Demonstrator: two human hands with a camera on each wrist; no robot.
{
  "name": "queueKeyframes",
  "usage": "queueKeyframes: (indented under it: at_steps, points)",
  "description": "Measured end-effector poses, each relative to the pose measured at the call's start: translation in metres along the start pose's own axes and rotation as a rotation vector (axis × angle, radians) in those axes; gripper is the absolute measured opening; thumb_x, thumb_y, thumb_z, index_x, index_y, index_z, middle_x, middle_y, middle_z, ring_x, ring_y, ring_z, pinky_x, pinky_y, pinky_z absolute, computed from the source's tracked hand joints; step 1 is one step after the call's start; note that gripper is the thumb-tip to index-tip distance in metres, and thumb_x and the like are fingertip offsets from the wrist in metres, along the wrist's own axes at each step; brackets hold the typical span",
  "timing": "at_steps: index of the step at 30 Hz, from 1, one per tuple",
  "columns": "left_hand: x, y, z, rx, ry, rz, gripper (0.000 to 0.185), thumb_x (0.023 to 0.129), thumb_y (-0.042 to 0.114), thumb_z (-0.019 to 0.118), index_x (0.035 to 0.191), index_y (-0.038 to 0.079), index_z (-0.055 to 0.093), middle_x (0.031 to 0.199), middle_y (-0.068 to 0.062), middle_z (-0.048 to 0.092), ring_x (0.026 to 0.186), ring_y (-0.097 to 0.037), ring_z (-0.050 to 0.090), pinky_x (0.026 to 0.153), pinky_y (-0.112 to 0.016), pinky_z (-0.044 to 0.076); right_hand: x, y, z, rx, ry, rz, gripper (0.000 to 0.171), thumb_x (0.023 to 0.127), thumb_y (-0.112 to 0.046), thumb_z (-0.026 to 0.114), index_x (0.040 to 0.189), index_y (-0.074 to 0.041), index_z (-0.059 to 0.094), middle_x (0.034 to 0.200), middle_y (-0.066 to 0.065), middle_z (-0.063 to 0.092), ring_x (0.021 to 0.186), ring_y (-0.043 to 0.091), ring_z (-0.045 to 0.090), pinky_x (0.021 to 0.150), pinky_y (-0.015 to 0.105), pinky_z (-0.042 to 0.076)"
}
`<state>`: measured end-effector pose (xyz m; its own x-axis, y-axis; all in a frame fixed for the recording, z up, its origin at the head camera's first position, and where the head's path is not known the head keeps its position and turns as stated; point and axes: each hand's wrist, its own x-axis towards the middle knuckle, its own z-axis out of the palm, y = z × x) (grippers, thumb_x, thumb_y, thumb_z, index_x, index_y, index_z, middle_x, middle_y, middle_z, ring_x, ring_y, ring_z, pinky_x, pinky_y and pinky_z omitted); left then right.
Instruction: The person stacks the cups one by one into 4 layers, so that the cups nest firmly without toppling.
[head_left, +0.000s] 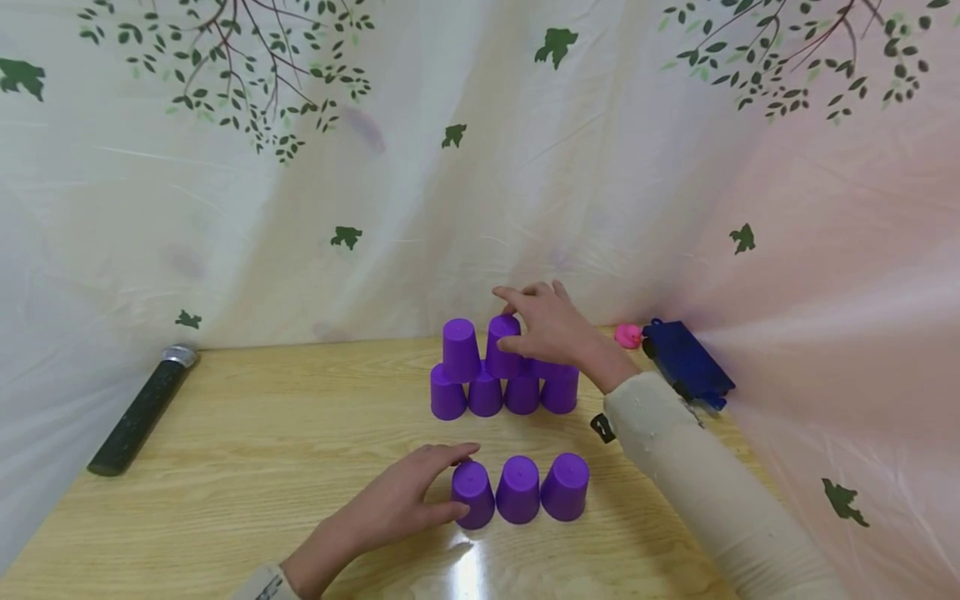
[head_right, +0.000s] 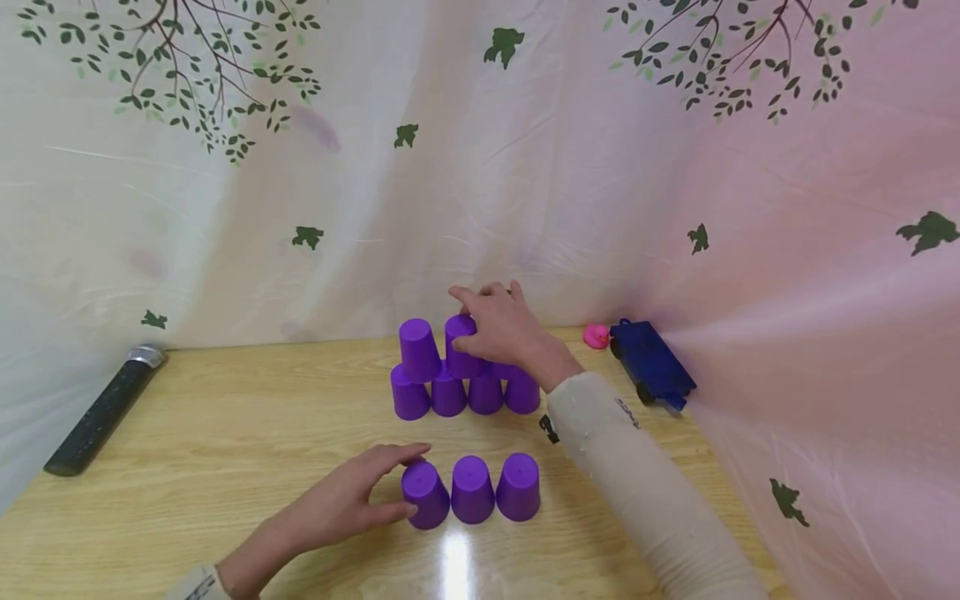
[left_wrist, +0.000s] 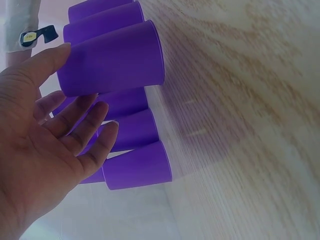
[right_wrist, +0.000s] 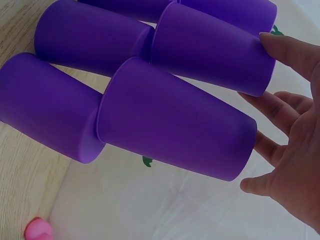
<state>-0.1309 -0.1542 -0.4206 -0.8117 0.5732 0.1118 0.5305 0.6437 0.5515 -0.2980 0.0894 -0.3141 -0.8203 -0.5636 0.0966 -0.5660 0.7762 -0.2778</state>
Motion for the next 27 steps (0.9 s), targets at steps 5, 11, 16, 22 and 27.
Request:
queueKeyframes:
  at_steps: [5,11,16,22,27]
  points:
    - [0.0002,-0.0005,-0.0001,-0.005,-0.004,-0.01,0.066,0.091,0.036,0.073,0.15,0.02,0.047,0.141,0.002,0.061,0.129,-0.02,0.057,0.108,-0.044,0.048,-0.0003,0.0001,0.0002,0.003,0.003,-0.001,0.08,0.088,-0.04,0.071,0.156,-0.017,0.036,0.127,0.001,0.069,0.142,0.035,0.04,0.123,0.065,0.005]
    - [0.0,-0.001,-0.0001,-0.004,0.005,0.009,0.065,0.092,0.038,0.071,0.149,0.016,0.047,0.139,0.001,0.062,0.127,-0.022,0.059,0.106,-0.045,0.049,0.0005,0.0002,0.0012,0.0,0.004,-0.003,0.08,0.088,-0.041,0.072,0.156,-0.017,0.036,0.127,0.001,0.069,0.143,0.035,0.04,0.123,0.066,0.004]
    - [-0.0008,-0.0013,0.0001,0.0,0.014,0.021,0.065,0.092,0.037,0.072,0.149,0.018,0.047,0.139,0.001,0.062,0.126,-0.021,0.059,0.106,-0.044,0.05,0.0,-0.0002,0.0013,0.005,-0.003,0.0,0.08,0.088,-0.041,0.072,0.156,-0.017,0.036,0.128,0.001,0.069,0.143,0.035,0.039,0.123,0.066,0.003]
    - [-0.0013,-0.0012,-0.0003,0.005,0.019,0.026,0.064,0.093,0.039,0.07,0.15,0.021,0.047,0.139,0.0,0.062,0.126,-0.021,0.059,0.106,-0.044,0.05,-0.0002,0.0003,0.0013,0.004,-0.004,0.0,0.08,0.088,-0.04,0.071,0.156,-0.017,0.036,0.128,0.002,0.069,0.143,0.036,0.038,0.122,0.067,0.004]
    - [-0.0018,-0.0021,0.0002,0.007,0.022,0.019,0.064,0.093,0.039,0.07,0.15,0.021,0.047,0.138,-0.002,0.063,0.125,-0.022,0.06,0.105,-0.044,0.05,0.0,0.0005,0.0012,-0.002,-0.01,0.004,0.08,0.089,-0.04,0.071,0.156,-0.018,0.035,0.128,0.002,0.068,0.144,0.036,0.038,0.122,0.067,0.004]
